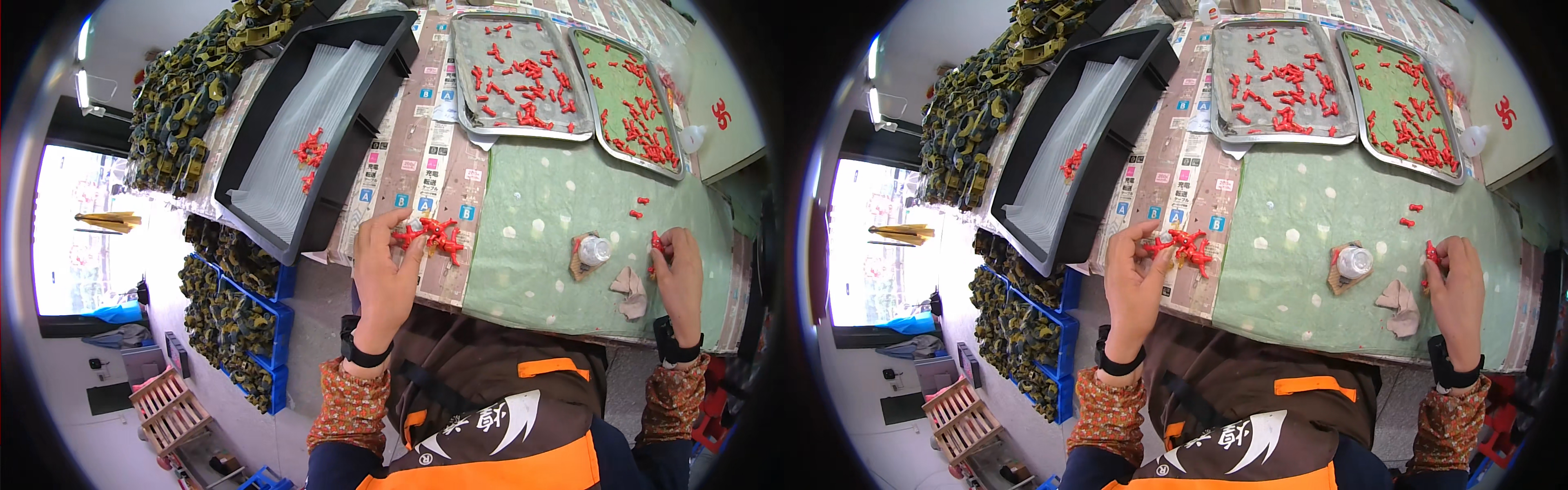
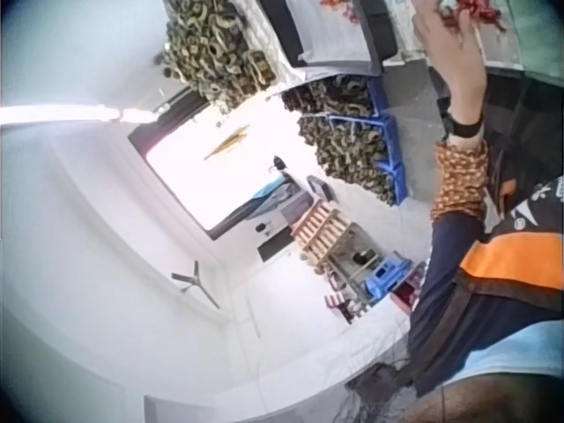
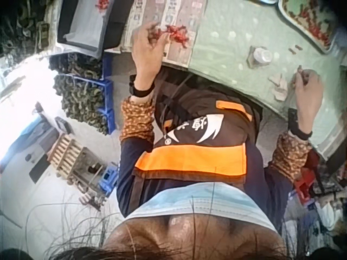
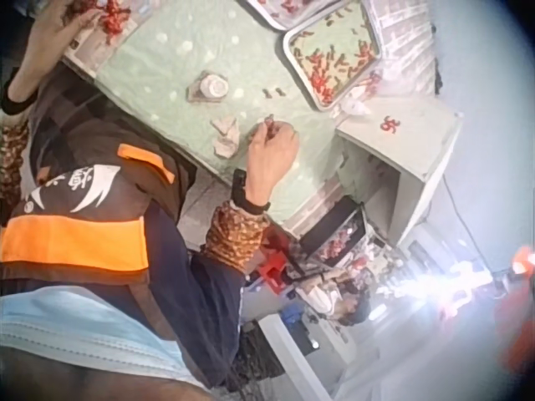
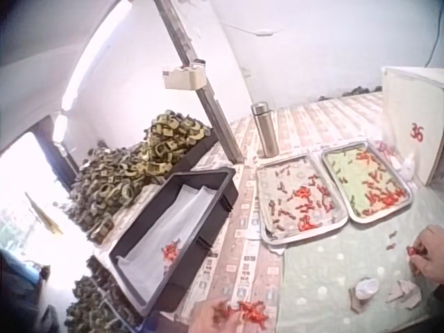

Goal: Assembling small red plastic components using glue on a workbench.

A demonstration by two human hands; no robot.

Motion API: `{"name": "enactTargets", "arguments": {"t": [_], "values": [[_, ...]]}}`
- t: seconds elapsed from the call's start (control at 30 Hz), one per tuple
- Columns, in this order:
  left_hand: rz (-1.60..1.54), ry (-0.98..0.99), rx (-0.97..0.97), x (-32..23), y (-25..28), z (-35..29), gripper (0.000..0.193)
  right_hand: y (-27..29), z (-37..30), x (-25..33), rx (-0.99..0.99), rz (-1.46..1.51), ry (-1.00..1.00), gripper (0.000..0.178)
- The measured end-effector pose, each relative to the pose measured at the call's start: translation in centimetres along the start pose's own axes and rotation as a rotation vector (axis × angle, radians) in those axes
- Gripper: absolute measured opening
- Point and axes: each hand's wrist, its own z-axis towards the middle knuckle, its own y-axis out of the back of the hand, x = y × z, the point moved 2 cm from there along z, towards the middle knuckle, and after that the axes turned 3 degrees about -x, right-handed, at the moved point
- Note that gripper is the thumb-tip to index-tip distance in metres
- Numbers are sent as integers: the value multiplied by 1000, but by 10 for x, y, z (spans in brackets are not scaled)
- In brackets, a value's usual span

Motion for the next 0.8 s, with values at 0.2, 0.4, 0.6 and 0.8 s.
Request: {"name": "enactTargets", "arguments": {"t": [0.2, 0.4, 0.6, 0.8], "values": [[366, -236, 74, -23, 8, 6, 40, 0, 3, -3, 9, -6, -21, 15], [445, -298, 149, -25, 7, 13, 41, 8, -4, 16, -40, 89, -29, 15], [472, -357, 236, -22, 4, 19, 43, 18, -29, 53, 114, 230, 5, 19], [391, -338, 273, -12, 5, 27, 35, 4, -49, 77, 209, 83, 234, 26]]}}
